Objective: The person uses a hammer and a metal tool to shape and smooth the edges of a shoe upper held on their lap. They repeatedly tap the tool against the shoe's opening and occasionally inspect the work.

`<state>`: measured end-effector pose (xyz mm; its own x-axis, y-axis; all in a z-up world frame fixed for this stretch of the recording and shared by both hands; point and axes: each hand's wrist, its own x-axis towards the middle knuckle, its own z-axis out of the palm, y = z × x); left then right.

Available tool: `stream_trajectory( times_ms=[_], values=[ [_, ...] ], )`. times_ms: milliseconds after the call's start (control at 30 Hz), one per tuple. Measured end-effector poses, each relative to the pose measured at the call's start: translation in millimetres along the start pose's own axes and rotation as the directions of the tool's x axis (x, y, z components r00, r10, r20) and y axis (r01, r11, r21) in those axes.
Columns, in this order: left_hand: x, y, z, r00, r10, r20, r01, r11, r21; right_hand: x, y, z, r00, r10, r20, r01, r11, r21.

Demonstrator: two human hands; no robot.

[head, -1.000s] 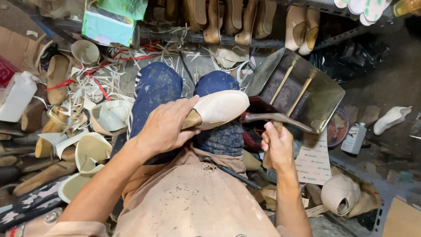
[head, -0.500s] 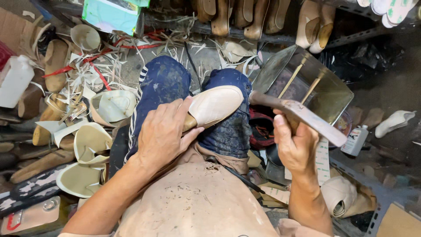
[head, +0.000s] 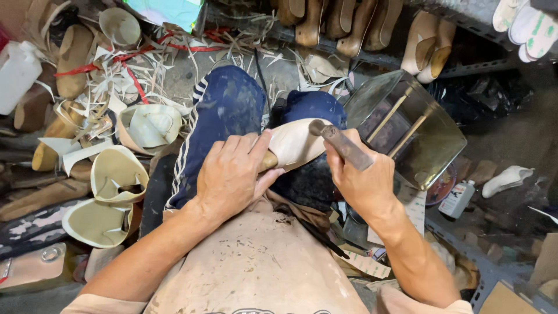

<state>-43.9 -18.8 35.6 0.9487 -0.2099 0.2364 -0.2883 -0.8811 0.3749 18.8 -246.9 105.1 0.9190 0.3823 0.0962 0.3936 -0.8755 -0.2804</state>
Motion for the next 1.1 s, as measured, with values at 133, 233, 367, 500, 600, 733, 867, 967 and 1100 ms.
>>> stream_trajectory(
  times_ms=[133,233,367,500,600,733,867,967,1100],
  values=[
    [0,4,2,1.000,-0.015,-0.007,0.015,1.000,-0.010,21,-13,-33,0.979,-0.204,-0.026,0.202,0.977,-0.074],
    [-8,7,1,1.000,-0.025,-0.019,0.025,1.000,0.006,5,2,-17,0.982,-0.081,-0.173,0.099,0.990,0.101],
    [3,1,5,0.999,0.016,-0.047,-0.015,1.000,0.023,22,12,-17,0.993,-0.110,-0.045,0.113,0.992,0.054],
    [-6,5,5,0.999,-0.002,-0.033,0.003,1.000,0.015,34,-15,-22,0.988,-0.150,0.024,0.141,0.965,0.220],
    [-10,6,3,1.000,-0.004,-0.017,0.004,1.000,0.006,30,-18,-38,0.973,0.060,0.222,-0.127,0.944,0.305],
    [-6,9,-1,0.998,-0.005,-0.059,0.005,1.000,-0.002,1,20,-6,0.987,0.146,0.070,-0.159,0.959,0.234],
    [-2,7,2,0.995,-0.014,-0.098,0.018,0.999,0.034,1,-6,-6,0.991,0.052,0.121,-0.084,0.957,0.278],
    [-6,6,2,0.996,-0.015,-0.091,0.019,0.999,0.040,-28,-4,3,0.983,0.113,0.144,-0.151,0.944,0.292],
    [-2,2,2,0.997,-0.016,-0.077,0.020,0.998,0.059,-51,-21,7,0.978,0.202,0.053,-0.209,0.941,0.265]
  ],
)
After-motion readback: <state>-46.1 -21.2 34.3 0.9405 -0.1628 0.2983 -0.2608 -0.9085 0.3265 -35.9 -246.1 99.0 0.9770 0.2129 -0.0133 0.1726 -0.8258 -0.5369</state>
